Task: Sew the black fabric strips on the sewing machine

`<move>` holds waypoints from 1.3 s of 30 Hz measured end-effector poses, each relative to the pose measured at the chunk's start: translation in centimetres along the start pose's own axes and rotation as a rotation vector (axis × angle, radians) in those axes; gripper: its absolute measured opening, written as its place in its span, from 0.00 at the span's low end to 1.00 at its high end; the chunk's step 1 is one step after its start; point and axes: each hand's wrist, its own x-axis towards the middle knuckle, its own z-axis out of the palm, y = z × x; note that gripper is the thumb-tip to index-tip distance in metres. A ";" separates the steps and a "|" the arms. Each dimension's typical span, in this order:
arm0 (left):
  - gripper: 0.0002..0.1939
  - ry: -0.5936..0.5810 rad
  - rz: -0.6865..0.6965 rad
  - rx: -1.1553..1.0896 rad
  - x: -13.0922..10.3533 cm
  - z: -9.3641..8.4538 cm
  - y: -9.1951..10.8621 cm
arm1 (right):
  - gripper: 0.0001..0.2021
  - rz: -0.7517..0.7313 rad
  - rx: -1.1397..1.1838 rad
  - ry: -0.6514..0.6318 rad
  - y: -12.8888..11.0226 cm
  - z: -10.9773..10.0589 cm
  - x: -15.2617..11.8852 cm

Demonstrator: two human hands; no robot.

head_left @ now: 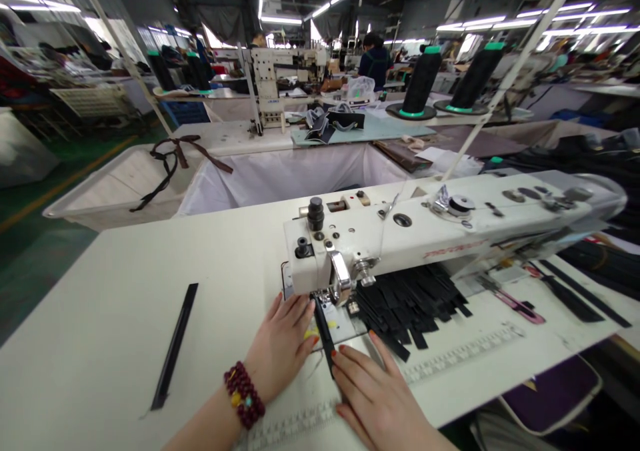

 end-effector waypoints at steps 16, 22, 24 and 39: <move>0.14 0.012 -0.003 -0.046 0.7 -0.3 -0.1 | 0.16 0.005 -0.067 -0.126 1.9 1.8 2.2; 0.12 -0.045 -0.021 -0.057 1.1 -0.6 -0.2 | 0.12 -0.040 -0.137 -0.086 2.3 2.0 3.9; 0.13 -0.047 -0.025 -0.065 1.2 -0.7 -0.2 | 0.12 -0.051 -0.162 -0.080 2.4 2.2 4.3; 0.21 -0.016 -0.030 -0.121 1.0 -0.8 -0.5 | 0.10 -0.053 -0.249 -0.091 2.2 3.6 4.8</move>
